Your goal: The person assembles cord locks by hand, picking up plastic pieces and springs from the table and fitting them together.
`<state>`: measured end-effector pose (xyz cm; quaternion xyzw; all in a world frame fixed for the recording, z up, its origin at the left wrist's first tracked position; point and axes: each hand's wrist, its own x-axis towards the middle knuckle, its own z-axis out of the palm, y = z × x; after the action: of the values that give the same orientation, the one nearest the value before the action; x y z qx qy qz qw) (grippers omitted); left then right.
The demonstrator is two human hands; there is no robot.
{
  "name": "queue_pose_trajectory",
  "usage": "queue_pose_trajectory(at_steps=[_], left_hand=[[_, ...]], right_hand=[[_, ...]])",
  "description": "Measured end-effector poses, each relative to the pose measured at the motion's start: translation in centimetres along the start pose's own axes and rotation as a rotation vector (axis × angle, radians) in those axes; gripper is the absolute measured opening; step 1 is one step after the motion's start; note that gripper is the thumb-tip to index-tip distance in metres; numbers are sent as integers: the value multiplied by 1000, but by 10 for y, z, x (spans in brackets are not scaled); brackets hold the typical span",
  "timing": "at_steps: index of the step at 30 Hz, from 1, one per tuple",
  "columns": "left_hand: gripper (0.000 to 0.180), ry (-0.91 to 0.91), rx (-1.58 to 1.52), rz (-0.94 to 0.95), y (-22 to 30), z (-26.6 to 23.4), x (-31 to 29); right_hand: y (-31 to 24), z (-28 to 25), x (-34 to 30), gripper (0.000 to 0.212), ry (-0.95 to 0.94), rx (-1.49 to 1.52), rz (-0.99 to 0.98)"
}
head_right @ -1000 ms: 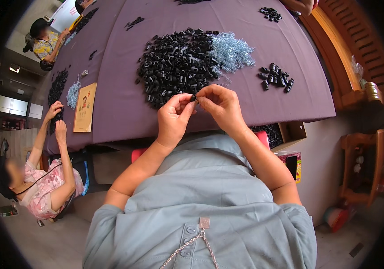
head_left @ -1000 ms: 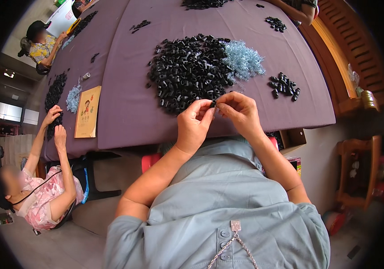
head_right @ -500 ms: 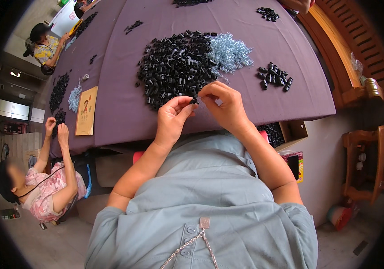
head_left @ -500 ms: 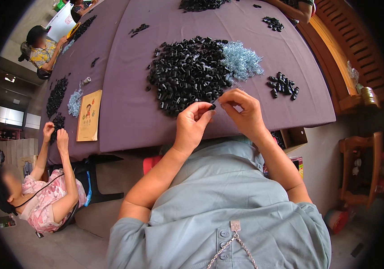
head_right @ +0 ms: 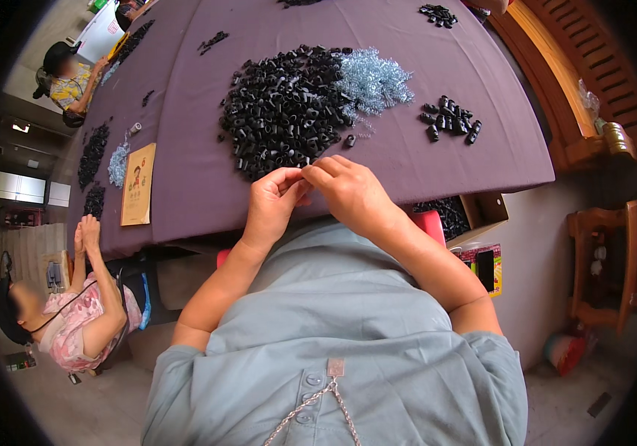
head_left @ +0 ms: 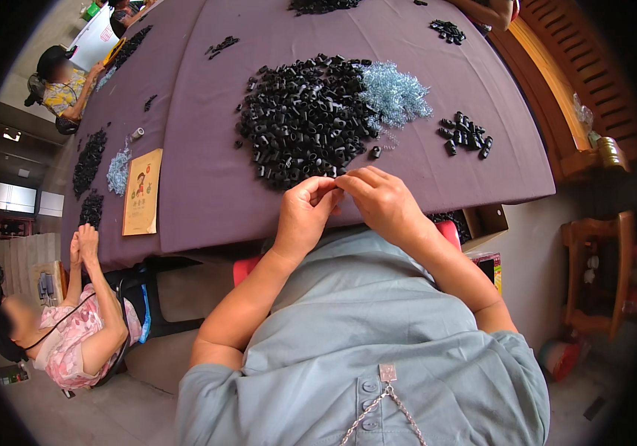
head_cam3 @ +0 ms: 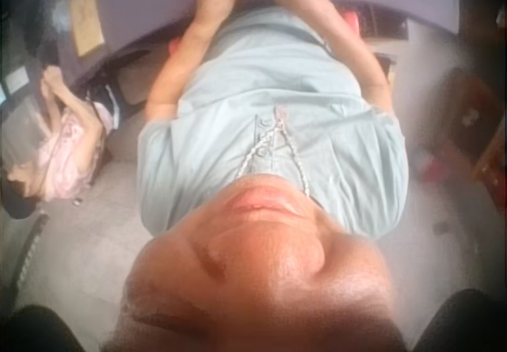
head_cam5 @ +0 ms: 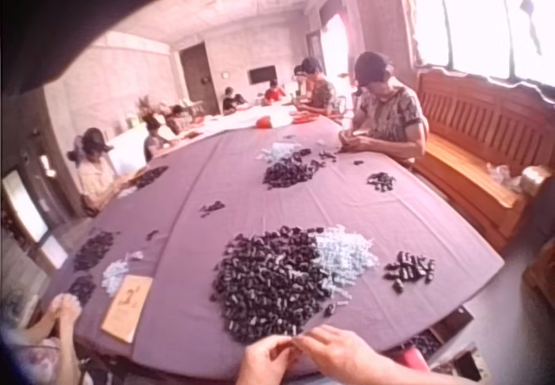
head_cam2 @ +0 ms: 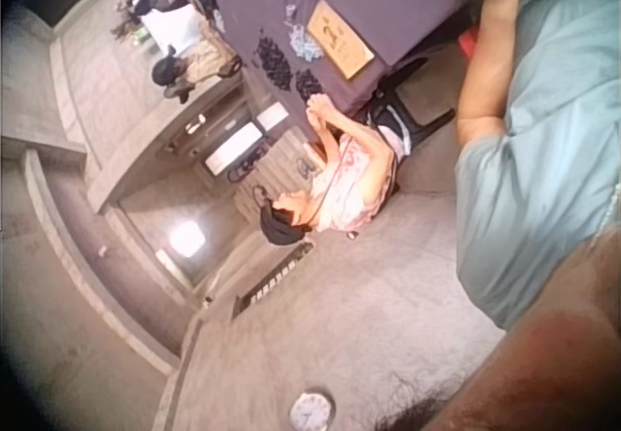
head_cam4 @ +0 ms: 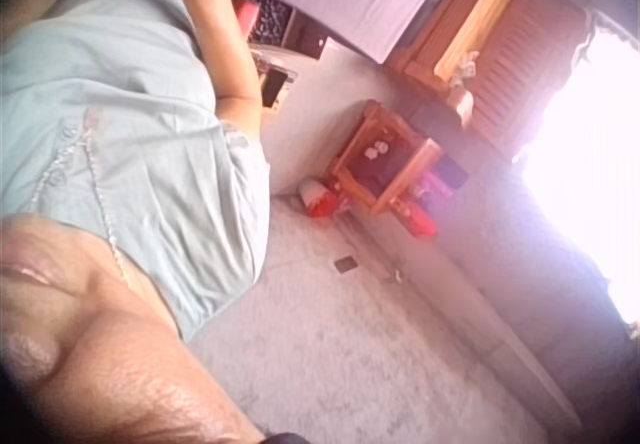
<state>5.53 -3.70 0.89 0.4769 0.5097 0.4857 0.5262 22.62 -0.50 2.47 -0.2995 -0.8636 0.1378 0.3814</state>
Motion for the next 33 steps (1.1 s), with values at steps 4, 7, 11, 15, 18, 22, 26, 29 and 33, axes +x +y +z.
queue_pose_trajectory(at_steps=[4, 7, 11, 15, 18, 22, 26, 29, 33], left_hand=[[11, 2, 24, -34, 0, -9, -7], [14, -29, 43, -16, 0, -12, -7], [11, -54, 97, -2, 1, -12, -11], [9, -36, 145, 19, 3, -11, -14], [8, -31, 141, -16, 4, -9, -17], [9, -13, -61, -100, 0, -10, -24], [10, 9, -135, -137, 3, -9, -27], [10, -17, -140, -102, 4, -8, -25], [12, -62, -164, -108, 12, -7, -26]], right_hand=[[-3, 8, -2, 26, 30, 18, -12], [-1, 8, -2, 26, -3, 74, 1], [-7, 7, -1, 24, -43, 52, -6], [-13, 4, 0, 22, -78, 31, 19], [-19, 5, -1, 24, -74, 60, 36], [-27, 7, -1, 21, -28, 89, 67], [-22, 3, 1, 15, -13, 448, 384], [-13, -1, 1, 15, -49, 671, 585], [-11, 0, 1, 15, -15, 643, 537]])
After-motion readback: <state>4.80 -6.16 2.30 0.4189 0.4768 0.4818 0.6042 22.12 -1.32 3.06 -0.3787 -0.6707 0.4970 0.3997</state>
